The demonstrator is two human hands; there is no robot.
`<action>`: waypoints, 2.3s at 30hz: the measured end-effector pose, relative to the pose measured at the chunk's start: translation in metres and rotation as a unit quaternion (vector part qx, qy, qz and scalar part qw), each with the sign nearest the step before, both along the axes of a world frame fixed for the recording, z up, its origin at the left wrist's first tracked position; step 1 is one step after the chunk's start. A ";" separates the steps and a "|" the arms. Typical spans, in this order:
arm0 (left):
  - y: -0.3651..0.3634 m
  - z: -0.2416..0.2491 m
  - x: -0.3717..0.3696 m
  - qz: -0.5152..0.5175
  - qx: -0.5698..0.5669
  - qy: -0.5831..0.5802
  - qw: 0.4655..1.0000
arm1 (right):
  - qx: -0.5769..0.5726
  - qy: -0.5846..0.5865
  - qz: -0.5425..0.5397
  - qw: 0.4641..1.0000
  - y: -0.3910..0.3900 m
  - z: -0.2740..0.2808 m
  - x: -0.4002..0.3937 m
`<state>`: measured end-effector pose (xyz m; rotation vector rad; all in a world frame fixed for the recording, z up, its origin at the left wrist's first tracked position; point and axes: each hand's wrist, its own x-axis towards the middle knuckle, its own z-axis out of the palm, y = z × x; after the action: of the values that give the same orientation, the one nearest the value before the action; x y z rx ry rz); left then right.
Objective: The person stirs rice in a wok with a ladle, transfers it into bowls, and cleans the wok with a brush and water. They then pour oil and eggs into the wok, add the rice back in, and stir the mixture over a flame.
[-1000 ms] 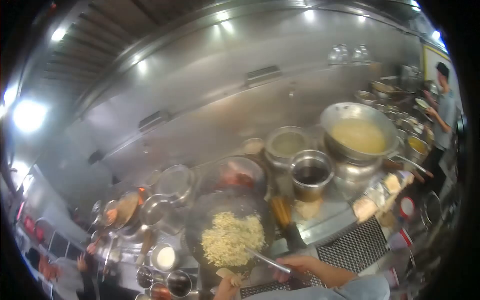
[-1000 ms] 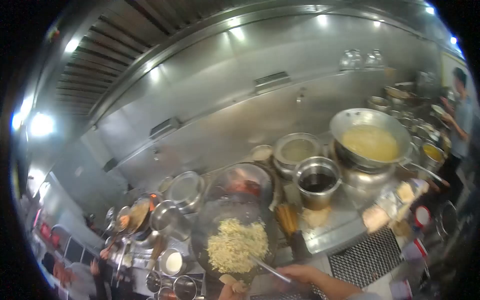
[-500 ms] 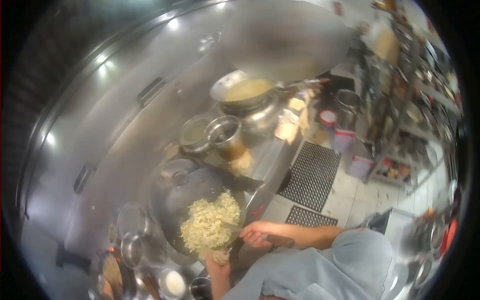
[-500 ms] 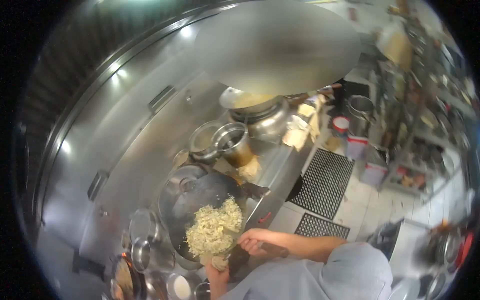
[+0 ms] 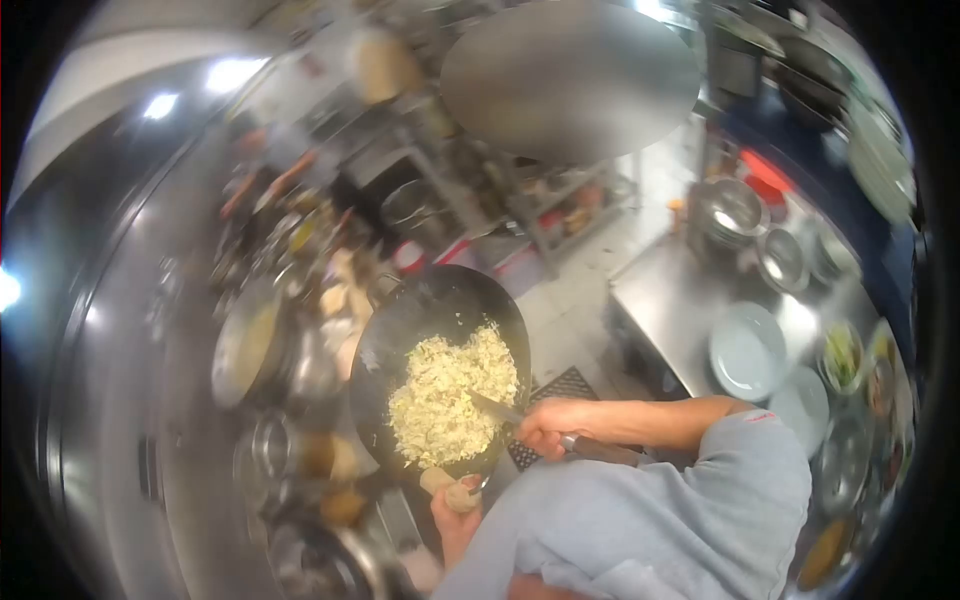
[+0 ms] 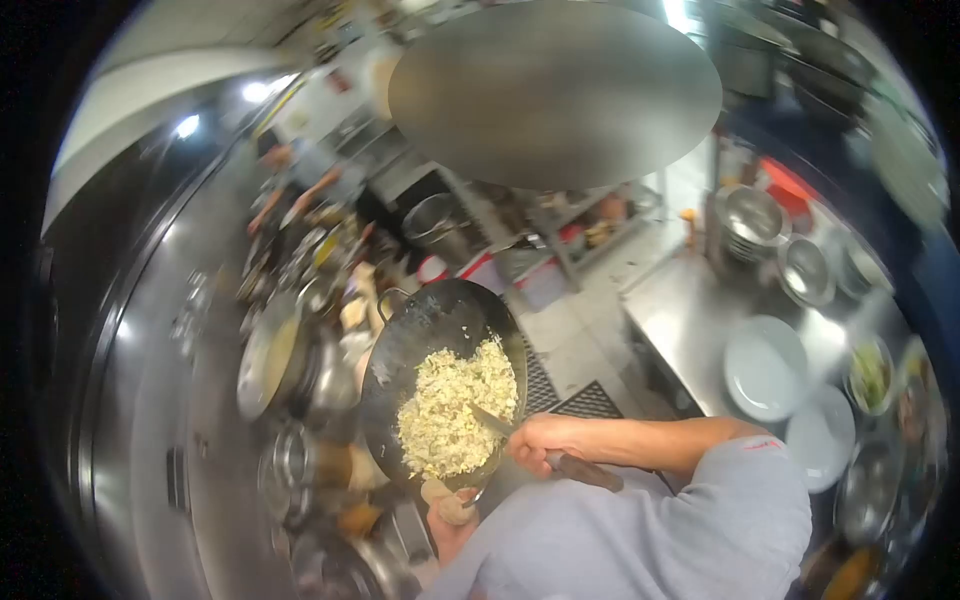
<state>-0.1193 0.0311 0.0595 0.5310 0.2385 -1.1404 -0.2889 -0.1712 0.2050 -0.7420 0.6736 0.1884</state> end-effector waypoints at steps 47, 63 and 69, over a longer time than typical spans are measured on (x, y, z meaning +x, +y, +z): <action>0.154 0.136 0.191 -0.350 -0.033 -0.126 0.928 | -0.626 0.258 -0.369 0.637 0.407 -0.020 0.066; 0.084 0.109 0.205 -0.343 -0.073 -0.214 0.912 | -0.493 0.236 -0.502 0.670 0.323 0.058 0.066; 0.099 0.091 0.174 -0.375 -0.070 -0.307 0.872 | -0.280 0.029 -0.379 0.882 0.281 0.022 0.124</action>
<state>0.0548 0.1299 0.1501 0.8631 -0.6606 -1.6480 -0.1647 0.1098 0.2271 -0.9645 1.0479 -0.7398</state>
